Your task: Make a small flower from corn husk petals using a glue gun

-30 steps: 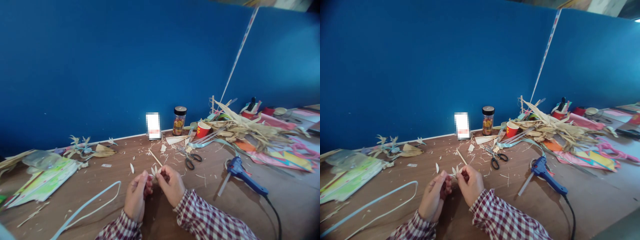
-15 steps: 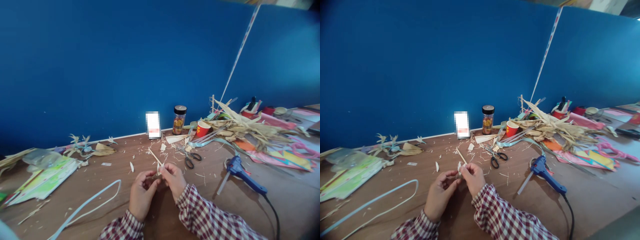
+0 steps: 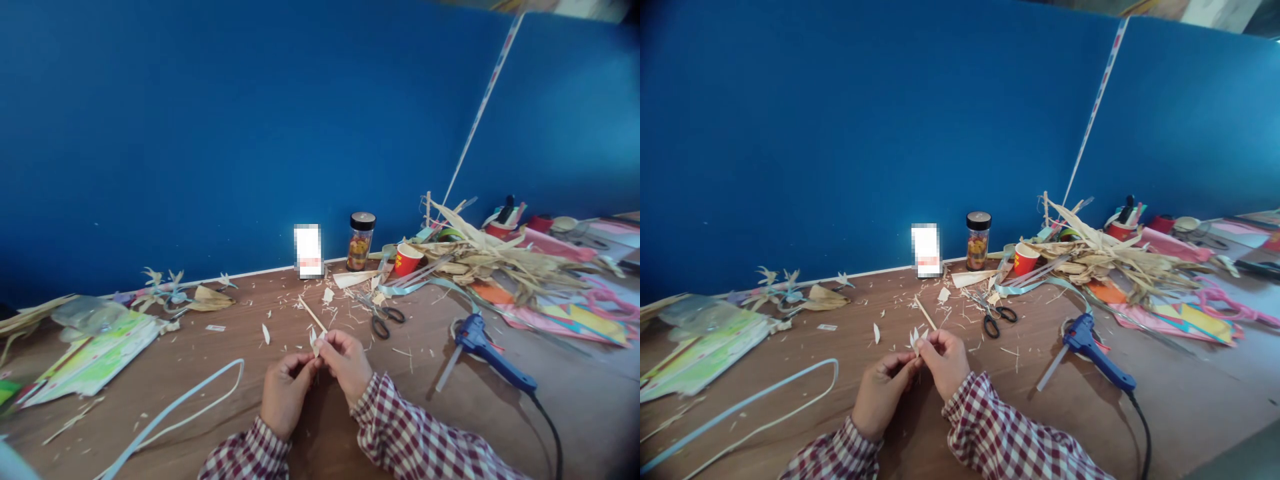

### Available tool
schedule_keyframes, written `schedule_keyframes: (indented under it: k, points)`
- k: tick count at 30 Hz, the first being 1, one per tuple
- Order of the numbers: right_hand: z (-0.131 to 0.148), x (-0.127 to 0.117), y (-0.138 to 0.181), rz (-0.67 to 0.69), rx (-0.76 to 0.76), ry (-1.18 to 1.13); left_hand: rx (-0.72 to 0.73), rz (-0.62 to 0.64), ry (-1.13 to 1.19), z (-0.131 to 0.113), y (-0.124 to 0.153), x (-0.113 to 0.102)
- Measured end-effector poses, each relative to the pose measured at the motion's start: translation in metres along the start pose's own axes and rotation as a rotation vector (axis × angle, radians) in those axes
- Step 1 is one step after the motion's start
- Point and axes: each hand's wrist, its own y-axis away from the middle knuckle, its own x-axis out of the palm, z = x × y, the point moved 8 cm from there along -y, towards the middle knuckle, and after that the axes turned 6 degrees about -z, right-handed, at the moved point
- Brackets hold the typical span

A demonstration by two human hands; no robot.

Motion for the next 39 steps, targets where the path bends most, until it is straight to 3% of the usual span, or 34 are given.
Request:
schedule_keyframes:
  k: [12, 19, 25, 32, 39]
  points:
    - [-0.003, 0.008, 0.003, 0.06, 0.083, -0.168, -0.023, 0.061, 0.182, 0.004, 0.001, 0.007]
    - [-0.001, 0.006, 0.001, 0.063, 0.078, -0.161, -0.048, 0.112, 0.153, 0.001, 0.001, 0.012]
    - [-0.004, 0.004, 0.0, 0.061, 0.036, -0.118, -0.02, 0.093, 0.162, 0.002, 0.001, 0.01]
    - [0.002, 0.004, 0.0, 0.051, -0.002, -0.03, -0.085, 0.092, 0.222, 0.008, 0.002, 0.011]
    - [0.002, 0.005, -0.001, 0.06, 0.0, -0.011, 0.056, 0.046, 0.067, -0.004, 0.001, 0.004]
